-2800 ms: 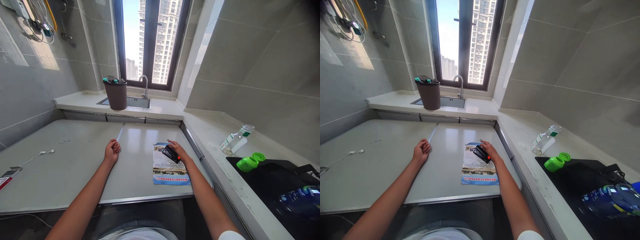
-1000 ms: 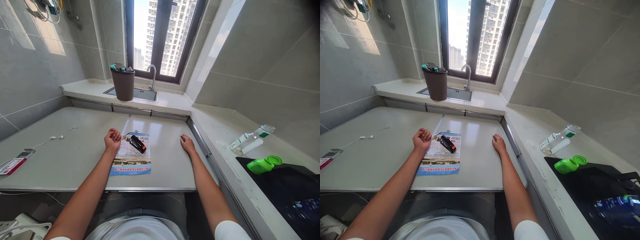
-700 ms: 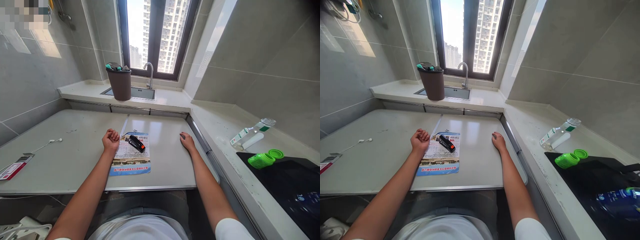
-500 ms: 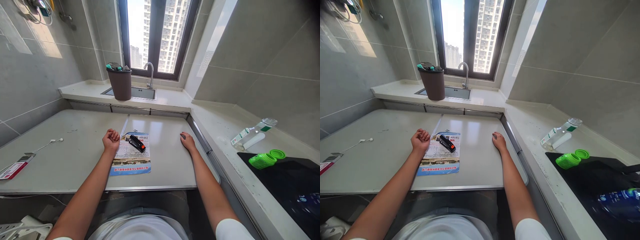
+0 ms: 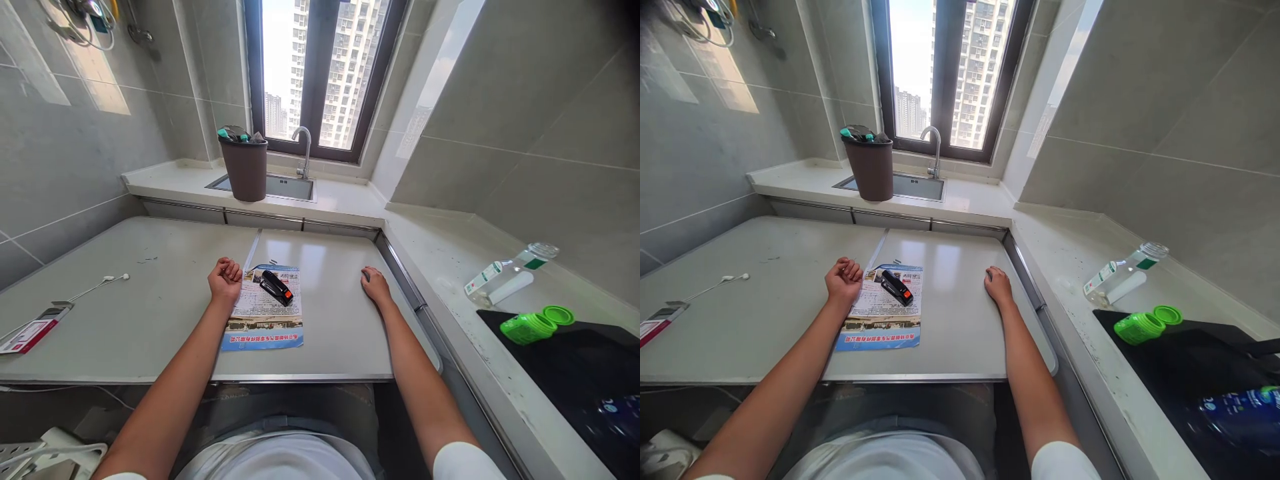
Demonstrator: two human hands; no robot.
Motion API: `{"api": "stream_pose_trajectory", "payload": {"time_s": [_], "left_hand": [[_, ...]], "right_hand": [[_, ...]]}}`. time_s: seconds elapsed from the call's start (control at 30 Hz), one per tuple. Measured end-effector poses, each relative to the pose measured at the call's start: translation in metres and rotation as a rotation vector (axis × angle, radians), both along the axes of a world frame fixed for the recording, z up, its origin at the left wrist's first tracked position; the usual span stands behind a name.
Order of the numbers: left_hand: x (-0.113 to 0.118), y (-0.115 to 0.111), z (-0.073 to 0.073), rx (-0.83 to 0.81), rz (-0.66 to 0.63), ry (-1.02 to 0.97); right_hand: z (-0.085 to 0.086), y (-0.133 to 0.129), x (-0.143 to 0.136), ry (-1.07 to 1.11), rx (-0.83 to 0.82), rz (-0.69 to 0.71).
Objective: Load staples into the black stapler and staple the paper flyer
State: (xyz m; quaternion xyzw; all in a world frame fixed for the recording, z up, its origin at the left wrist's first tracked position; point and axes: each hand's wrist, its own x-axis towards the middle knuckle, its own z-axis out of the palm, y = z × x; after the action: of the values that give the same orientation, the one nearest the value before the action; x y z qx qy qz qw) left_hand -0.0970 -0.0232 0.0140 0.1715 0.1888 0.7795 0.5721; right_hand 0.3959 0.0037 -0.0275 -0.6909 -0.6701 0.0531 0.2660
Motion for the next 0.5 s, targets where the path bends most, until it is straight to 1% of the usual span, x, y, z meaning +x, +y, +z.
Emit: {"api": "stream_pose_trajectory", "payload": {"time_s": [0.1, 0.17, 0.23, 0.3, 0.37, 0.43, 0.5], "left_hand": [[0.000, 0.000, 0.000, 0.012, -0.003, 0.004], [0.000, 0.000, 0.000, 0.017, -0.001, 0.004], [0.001, 0.000, -0.001, 0.012, 0.002, 0.002], [0.001, 0.000, -0.001, 0.001, 0.005, -0.003], [0.002, 0.000, -0.001, -0.005, 0.005, -0.002], [0.003, 0.000, -0.001, -0.002, 0.005, 0.009], [0.003, -0.001, -0.001, 0.003, 0.006, 0.028]], "right_hand": [[0.003, -0.005, -0.020, -0.006, 0.005, -0.009], [0.008, -0.007, -0.038, -0.001, -0.004, 0.038], [0.017, -0.010, -0.060, 0.011, -0.038, 0.155], [0.030, -0.016, -0.089, 0.072, -0.097, 0.327], [0.044, -0.024, -0.123, 0.269, -0.155, 0.524], [0.055, -0.034, -0.162, 0.352, -0.147, 0.635], [0.059, -0.041, -0.198, 0.299, -0.160, 0.700]]}}
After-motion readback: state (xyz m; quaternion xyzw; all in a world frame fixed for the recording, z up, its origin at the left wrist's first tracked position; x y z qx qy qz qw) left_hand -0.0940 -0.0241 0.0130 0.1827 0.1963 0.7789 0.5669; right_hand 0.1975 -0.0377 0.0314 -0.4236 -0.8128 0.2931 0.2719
